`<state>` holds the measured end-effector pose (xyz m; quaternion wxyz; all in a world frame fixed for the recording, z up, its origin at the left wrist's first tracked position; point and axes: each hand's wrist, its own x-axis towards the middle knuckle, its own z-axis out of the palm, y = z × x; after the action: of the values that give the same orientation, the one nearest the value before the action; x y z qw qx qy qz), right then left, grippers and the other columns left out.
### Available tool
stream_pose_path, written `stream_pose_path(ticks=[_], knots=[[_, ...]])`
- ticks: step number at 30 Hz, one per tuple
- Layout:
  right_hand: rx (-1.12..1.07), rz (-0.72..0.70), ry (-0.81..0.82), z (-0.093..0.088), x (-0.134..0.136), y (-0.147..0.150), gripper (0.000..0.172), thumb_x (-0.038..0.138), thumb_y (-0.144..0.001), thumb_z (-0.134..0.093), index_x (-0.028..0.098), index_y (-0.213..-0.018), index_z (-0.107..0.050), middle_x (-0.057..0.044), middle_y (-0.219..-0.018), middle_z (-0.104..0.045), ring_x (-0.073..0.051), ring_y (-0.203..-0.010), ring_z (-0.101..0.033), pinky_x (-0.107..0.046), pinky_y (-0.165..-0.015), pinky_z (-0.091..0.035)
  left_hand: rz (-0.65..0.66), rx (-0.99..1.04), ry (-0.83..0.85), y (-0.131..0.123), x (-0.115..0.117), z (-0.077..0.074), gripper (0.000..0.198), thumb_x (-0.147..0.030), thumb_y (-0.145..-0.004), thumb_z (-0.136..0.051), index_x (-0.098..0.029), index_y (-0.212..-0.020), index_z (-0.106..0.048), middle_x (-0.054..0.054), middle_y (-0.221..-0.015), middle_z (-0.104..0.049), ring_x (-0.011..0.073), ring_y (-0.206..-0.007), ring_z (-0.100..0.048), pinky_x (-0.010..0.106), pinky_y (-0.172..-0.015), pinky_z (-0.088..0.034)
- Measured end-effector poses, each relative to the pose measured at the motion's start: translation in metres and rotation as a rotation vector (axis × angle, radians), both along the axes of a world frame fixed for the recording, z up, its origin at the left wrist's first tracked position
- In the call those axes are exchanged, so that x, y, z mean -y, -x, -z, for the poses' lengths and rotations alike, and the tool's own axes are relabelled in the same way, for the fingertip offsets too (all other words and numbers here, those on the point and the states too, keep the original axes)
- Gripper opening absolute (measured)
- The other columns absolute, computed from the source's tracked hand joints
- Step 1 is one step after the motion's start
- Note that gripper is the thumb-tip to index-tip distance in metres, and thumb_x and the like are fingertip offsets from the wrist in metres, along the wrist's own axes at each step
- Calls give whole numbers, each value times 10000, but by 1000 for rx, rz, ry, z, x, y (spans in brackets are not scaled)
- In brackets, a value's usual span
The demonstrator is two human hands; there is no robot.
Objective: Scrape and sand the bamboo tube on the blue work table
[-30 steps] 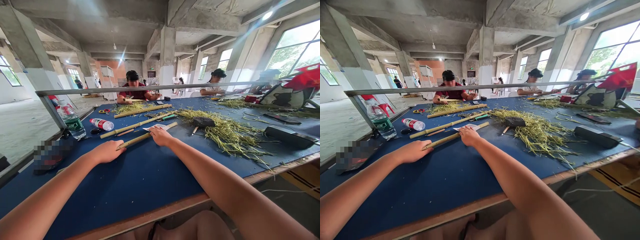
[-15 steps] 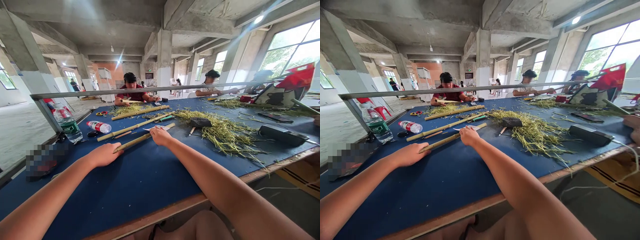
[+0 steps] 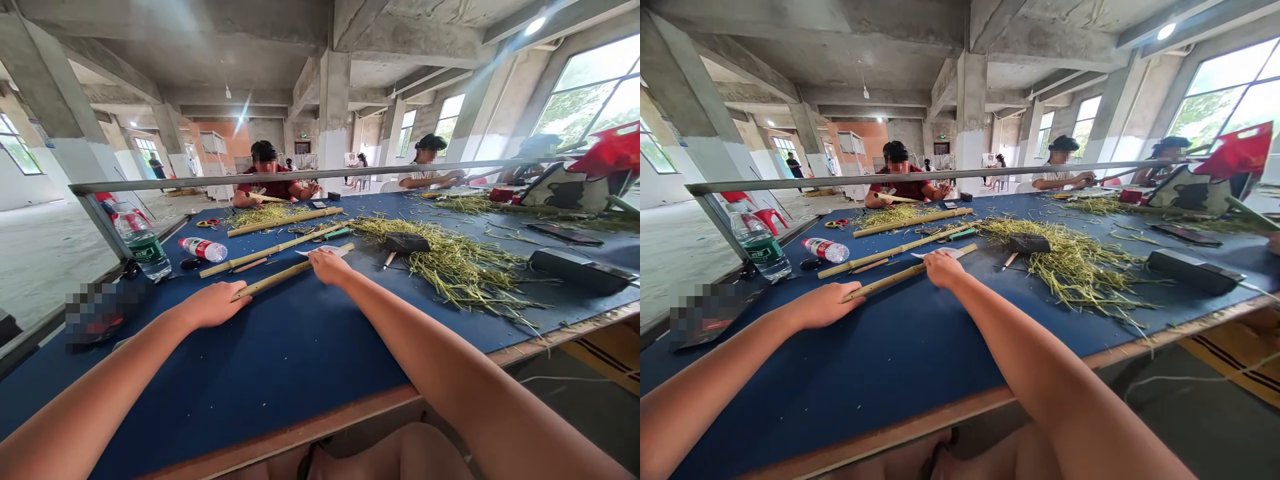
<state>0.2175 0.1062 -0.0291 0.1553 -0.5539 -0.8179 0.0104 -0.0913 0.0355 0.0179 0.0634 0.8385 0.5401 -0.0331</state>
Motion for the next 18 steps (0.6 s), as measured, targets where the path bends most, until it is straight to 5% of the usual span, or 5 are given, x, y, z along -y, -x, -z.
stream_pose_path(ticks=[5, 13, 18], knots=[[-14, 150, 21, -2, -7, -19, 455, 222, -1057, -312, 149, -1394, -608, -133, -1484, -578, -273, -1413, -453, -412, -1177, -303, -7, 12, -10, 2, 0, 1, 490, -674, -948, -326, -258, -944, -584, 77, -901, -718, 265, -806, -655, 324, -646, -374], [-49, -154, 6, 3, 17, 30, 489, 315, -1079, -309, 165, -1497, -514, -99, -1571, -490, -251, -1505, -342, -388, -1225, -256, -19, -5, 10, -2, 0, -1, 403, -607, -967, -357, -258, -922, -554, 63, -877, -708, 246, -760, -650, 313, -602, -355], [-63, -58, 36, 0, 5, 9, 474, 273, -1079, -298, 164, -1465, -551, -99, -1552, -515, -263, -1497, -361, -413, -1231, -248, -9, -26, -15, -2, -1, 0, 418, -614, -963, -348, -255, -932, -558, 79, -907, -713, 264, -807, -656, 320, -629, -368]])
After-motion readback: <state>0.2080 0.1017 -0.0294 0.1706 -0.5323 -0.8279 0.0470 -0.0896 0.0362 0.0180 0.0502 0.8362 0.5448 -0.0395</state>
